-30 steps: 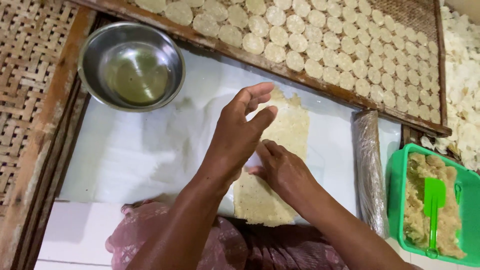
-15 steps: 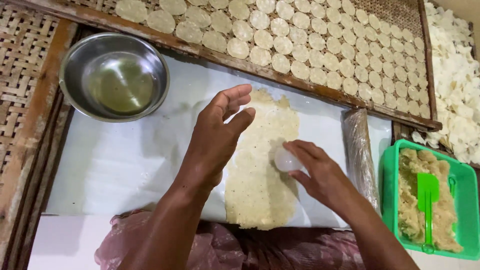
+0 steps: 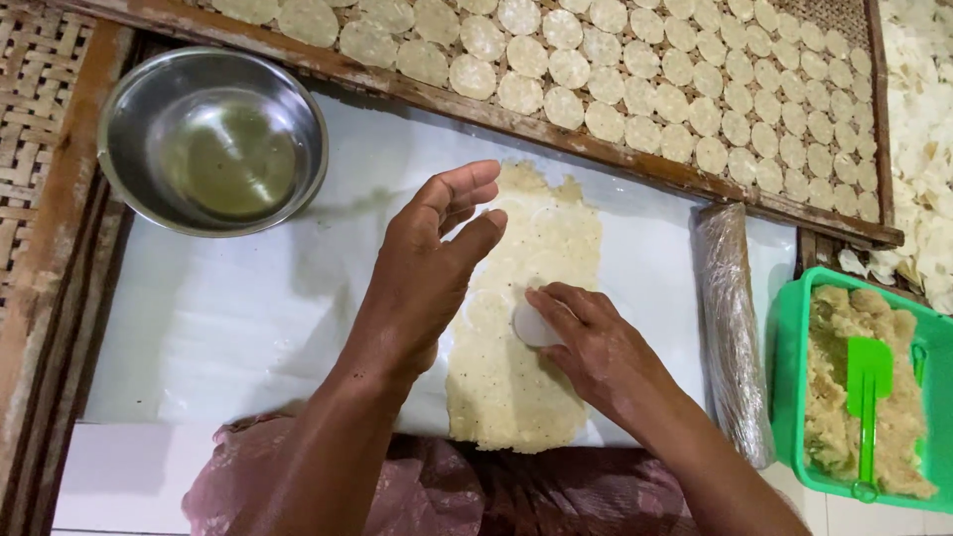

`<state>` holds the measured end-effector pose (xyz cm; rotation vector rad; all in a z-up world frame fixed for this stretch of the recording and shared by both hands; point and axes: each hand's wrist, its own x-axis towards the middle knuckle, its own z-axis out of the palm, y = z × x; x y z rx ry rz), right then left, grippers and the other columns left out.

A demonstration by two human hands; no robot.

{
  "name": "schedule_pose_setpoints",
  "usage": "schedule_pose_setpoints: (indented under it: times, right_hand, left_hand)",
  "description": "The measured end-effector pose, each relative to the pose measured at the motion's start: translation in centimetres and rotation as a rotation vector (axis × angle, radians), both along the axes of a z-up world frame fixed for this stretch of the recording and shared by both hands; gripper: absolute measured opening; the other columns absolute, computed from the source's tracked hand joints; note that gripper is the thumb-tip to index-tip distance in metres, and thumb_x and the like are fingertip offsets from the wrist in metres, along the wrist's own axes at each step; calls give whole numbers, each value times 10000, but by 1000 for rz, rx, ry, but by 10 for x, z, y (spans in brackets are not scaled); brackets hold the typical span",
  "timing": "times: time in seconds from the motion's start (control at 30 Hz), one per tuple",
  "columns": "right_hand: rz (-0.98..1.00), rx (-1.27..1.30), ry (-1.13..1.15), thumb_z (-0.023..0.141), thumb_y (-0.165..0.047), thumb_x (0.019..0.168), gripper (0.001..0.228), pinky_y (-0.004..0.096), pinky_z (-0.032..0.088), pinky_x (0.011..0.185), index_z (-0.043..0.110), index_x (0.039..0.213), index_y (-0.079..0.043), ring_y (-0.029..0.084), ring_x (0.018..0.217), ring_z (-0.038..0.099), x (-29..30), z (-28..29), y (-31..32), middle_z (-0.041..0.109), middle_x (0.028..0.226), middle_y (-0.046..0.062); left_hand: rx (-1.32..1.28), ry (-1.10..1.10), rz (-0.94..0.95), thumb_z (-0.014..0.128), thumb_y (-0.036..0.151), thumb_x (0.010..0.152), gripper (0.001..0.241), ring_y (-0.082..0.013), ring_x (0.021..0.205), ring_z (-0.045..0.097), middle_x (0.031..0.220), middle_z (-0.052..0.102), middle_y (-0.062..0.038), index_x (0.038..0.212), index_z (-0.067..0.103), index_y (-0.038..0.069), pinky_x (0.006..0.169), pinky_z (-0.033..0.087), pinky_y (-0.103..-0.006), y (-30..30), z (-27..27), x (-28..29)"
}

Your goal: Making small round dough discs using a circular cutter and placing them on a tray.

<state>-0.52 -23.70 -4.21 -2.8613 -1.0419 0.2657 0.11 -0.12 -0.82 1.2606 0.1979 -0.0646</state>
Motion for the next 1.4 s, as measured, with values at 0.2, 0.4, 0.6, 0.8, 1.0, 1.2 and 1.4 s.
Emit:
schedule_pose_setpoints:
  times: [0.2,0.4,0.6,0.8,1.0,1.2,1.4]
  right_hand:
    - [-5,8,1,775,-162,790,703,399,550,905,533,1445,-81,299,1142,622,-1,-1,4,584,1383,130]
    - [89,-207,-119,754,-297,829,731,373,614,849,518,1454,0,297,1089,666,2,-13,3,607,1394,193]
    - [79,-150,-114,777,-237,809,742,375,649,751,507,1440,46,341,1080,684,1,-12,4,606,1375,267]
    - [65,-121,-80,762,-177,803,718,401,629,784,498,1445,6,338,1131,669,-4,4,12,594,1399,250]
    - [-114,-219,-24,493,-580,951,794,424,644,619,461,1469,21,357,918,725,-1,-12,10,634,1237,251]
    - [-85,-33,153,610,-668,842,1042,513,521,993,274,1580,-13,422,1299,556,4,5,3,396,1582,263]
    - [143,-36,35,593,166,677,769,380,518,1050,687,1325,-237,283,1360,526,5,5,-7,535,1516,58]
  left_hand:
    - [0,32,-13,599,229,861,497,-289,1417,537,1398,648,-157,1345,622,122,1085,473,-426,-1,4,-1]
    - [10,7,-21,602,231,869,488,-307,1427,527,1383,648,-165,1342,625,110,1073,481,-445,-4,3,-3]
    - [-8,6,-17,602,205,877,475,-291,1408,540,1393,649,-160,1339,623,95,1088,474,-423,-5,4,-3]
    - [22,9,-24,605,219,877,475,-286,1410,547,1383,652,-154,1338,623,104,1076,484,-407,-5,6,-4]
    - [15,0,-17,605,218,871,474,-270,1388,549,1362,660,-148,1332,628,108,1066,480,-395,-6,3,-3]
    - [7,-18,-9,601,216,867,489,-246,1328,596,1354,654,-158,1338,623,86,1042,494,-386,-8,-7,0]
    - [32,0,-28,597,228,868,484,-243,1343,588,1365,657,-148,1335,630,108,1063,494,-383,-6,1,-2]
